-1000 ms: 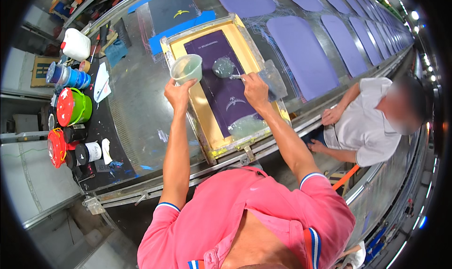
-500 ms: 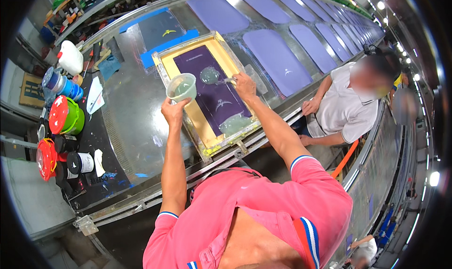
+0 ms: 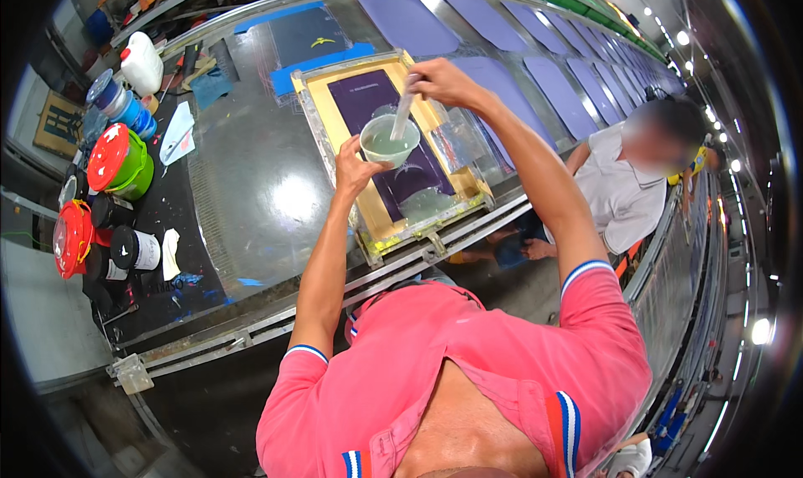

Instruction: The person pours green ink onto a screen printing frame and uses a squeegee to spread the ink evenly across the mesh. The person then moves the frame to a conveyor belt and continues to pull the squeegee across the screen to transfer the ink onto the fabric below.

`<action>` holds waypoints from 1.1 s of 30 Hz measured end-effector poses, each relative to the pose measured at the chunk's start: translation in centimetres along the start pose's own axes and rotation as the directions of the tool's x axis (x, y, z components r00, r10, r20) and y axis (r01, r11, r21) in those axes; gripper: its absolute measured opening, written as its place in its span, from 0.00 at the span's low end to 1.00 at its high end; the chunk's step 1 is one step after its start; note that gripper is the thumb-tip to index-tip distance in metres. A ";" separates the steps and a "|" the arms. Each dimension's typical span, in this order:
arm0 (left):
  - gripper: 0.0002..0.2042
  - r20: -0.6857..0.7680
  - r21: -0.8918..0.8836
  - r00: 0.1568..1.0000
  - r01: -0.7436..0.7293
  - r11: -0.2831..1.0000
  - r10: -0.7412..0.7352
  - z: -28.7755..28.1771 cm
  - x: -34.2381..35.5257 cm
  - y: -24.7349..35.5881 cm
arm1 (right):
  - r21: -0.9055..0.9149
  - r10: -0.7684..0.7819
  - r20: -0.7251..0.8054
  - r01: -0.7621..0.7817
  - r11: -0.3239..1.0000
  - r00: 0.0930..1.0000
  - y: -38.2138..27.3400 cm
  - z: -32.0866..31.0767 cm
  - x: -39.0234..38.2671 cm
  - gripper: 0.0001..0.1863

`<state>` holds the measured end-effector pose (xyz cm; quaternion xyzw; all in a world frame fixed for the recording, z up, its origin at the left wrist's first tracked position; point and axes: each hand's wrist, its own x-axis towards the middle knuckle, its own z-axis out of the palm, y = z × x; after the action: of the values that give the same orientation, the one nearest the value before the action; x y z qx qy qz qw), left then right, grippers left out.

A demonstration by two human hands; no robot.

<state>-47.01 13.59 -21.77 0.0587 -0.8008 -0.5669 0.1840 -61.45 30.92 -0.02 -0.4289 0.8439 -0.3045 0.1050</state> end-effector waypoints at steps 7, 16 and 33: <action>0.36 -0.060 -0.348 0.984 0.139 0.927 -0.170 0.9 -2.4 3.5 | -0.056 -0.274 -0.073 0.271 0.961 0.959 -0.3 3.8 3.0 0.18; 0.40 -0.252 -0.186 0.916 0.272 0.944 -0.313 3.5 -4.5 6.9 | 0.076 0.053 -0.497 -0.018 0.997 0.866 14.4 1.6 -2.2 0.22; 0.37 -0.552 -0.254 0.750 0.267 0.930 -0.366 1.5 -12.1 10.6 | -0.274 0.509 -0.394 -0.627 0.730 0.765 22.0 8.3 -14.5 0.34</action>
<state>-35.14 22.28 -15.14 0.3520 -0.6340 -0.6050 0.3288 -63.47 48.62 -21.07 -0.1089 0.9836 -0.1424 -0.0193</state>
